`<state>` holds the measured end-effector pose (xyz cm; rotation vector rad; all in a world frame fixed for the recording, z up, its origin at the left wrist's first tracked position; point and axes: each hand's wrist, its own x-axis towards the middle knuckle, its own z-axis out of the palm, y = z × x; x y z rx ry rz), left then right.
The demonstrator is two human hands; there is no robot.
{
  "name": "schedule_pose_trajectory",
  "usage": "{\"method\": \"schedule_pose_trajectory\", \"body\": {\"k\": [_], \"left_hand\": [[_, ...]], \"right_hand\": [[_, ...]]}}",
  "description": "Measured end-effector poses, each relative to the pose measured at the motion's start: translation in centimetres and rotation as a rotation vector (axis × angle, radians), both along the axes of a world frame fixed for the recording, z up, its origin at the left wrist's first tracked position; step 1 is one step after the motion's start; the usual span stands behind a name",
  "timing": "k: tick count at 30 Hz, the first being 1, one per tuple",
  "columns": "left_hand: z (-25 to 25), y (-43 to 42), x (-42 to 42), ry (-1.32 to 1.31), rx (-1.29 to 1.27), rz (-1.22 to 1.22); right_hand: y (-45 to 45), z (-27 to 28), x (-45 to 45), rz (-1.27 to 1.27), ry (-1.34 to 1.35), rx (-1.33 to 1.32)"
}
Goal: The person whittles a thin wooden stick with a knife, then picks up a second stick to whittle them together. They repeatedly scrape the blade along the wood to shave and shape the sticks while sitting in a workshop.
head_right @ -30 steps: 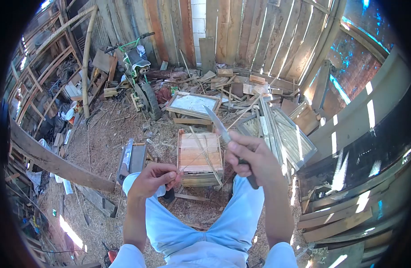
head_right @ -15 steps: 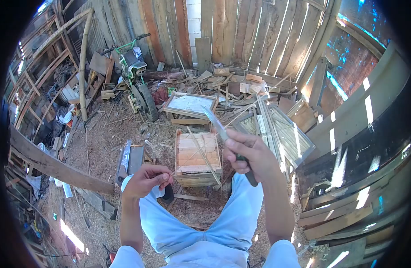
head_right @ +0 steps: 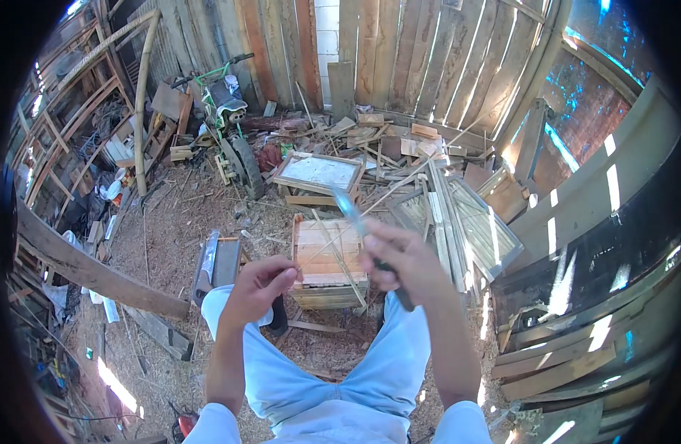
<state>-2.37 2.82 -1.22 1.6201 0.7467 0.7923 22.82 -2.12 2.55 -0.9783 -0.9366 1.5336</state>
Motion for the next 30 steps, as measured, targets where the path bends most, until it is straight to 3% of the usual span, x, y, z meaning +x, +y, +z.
{"method": "schedule_pose_trajectory", "body": {"k": [3, 6, 11, 13, 16, 21, 26, 30], "left_hand": [[1.0, 0.1, 1.7, 0.101, 0.198, 0.091], [0.3, 0.6, 2.0, 0.104, 0.28, 0.102], [-0.7, 1.0, 0.2, 0.098, 0.324, 0.051], [-0.7, 1.0, -0.6, 0.233, 0.326, 0.016], [-1.0, 1.1, -1.8, 0.267, 0.328, 0.001], [-2.3, 1.9, -2.4, 0.257, 0.328, -0.007], [-1.3, 1.3, -0.8, 0.186, 0.369, 0.034], [0.0, -0.2, 1.9, 0.194, 0.506, 0.209]], "right_hand": [[-0.1, -1.5, -2.5, 0.166, -0.052, -0.017], [-0.2, -2.1, -3.0, 0.145, -0.003, 0.006], [0.4, 0.3, 0.9, -0.107, 0.005, -0.012], [0.6, 0.8, 2.7, -0.194, -0.016, 0.036], [0.2, 1.9, 4.7, -0.264, 0.095, 0.059], [0.4, 0.9, 4.4, -0.286, 0.043, 0.018], [0.2, -0.9, 0.3, -0.039, -0.014, -0.03], [0.4, -3.1, -3.2, 0.174, 0.009, -0.026]]}}
